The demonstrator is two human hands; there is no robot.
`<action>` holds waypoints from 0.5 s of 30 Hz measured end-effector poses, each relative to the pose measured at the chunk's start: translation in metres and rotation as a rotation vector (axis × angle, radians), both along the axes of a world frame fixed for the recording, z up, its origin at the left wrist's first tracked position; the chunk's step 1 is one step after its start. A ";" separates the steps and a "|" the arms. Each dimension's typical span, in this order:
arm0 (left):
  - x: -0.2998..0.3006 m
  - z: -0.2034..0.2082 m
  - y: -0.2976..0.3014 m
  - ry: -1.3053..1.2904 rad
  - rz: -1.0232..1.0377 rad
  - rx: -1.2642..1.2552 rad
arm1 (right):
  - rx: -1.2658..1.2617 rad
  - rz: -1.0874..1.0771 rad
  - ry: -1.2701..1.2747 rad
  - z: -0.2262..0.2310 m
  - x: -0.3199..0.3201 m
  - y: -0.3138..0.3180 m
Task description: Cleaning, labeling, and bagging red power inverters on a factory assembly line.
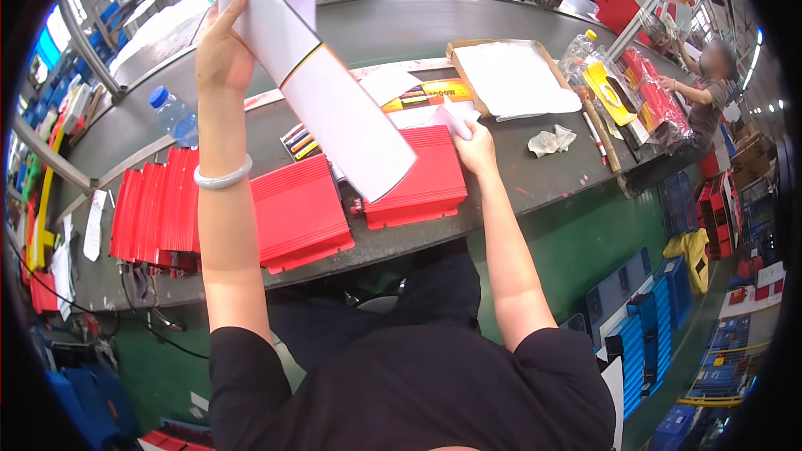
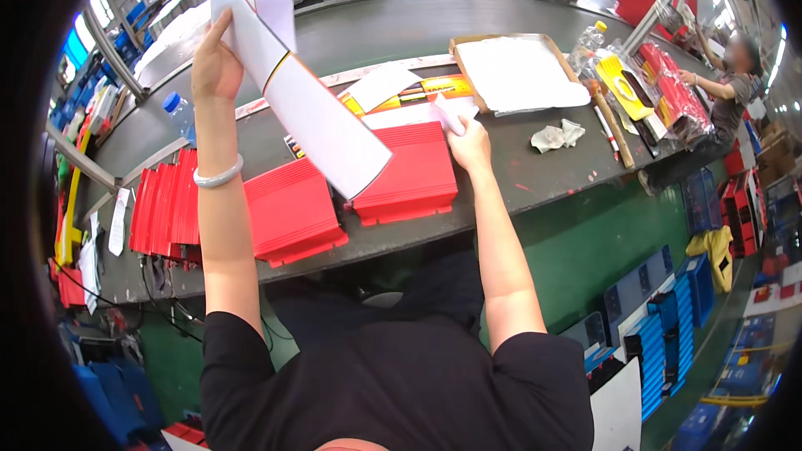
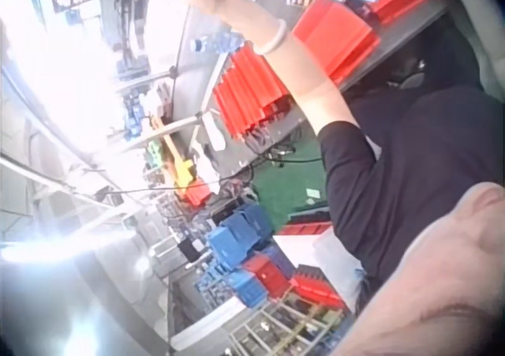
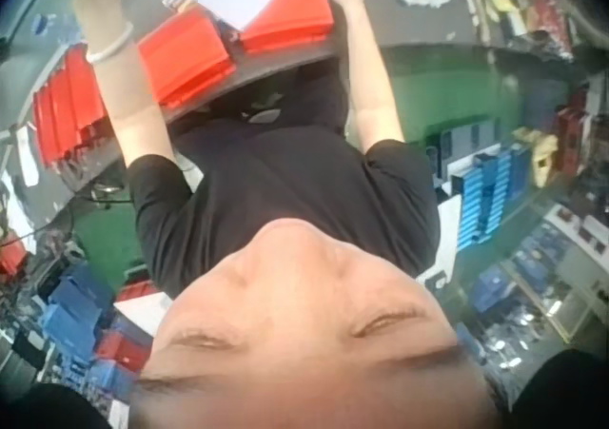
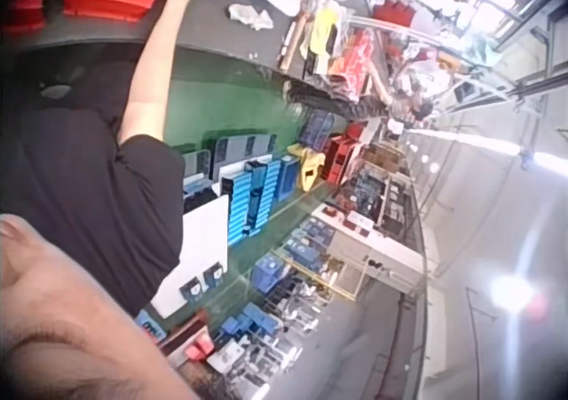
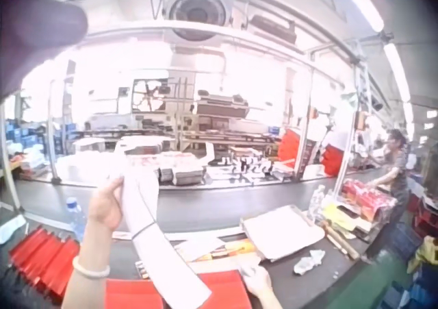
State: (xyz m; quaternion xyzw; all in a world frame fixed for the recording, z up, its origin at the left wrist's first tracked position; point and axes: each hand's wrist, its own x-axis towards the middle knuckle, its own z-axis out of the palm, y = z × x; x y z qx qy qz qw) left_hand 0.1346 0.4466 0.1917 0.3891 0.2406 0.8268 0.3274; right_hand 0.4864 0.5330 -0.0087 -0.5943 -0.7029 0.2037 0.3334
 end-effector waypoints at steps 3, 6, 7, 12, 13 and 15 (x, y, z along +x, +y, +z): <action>-0.020 -0.021 0.001 -0.147 -0.182 -0.068 | 0.060 0.067 0.126 0.003 -0.003 0.003; -0.025 -0.038 0.008 -0.135 -0.429 -0.140 | 0.166 0.096 0.249 0.015 -0.001 0.008; -0.022 -0.045 0.011 -0.145 -0.471 -0.164 | 0.171 0.089 0.249 0.018 0.002 0.010; -0.017 -0.077 0.033 -0.205 -0.594 -0.125 | 0.363 0.027 0.410 0.033 0.008 0.042; -0.017 -0.081 0.036 -0.200 -0.602 -0.126 | 0.415 0.039 0.468 0.038 0.011 0.046; -0.012 -0.086 0.037 -0.241 -0.775 -0.020 | 0.393 0.035 0.453 0.070 0.013 0.044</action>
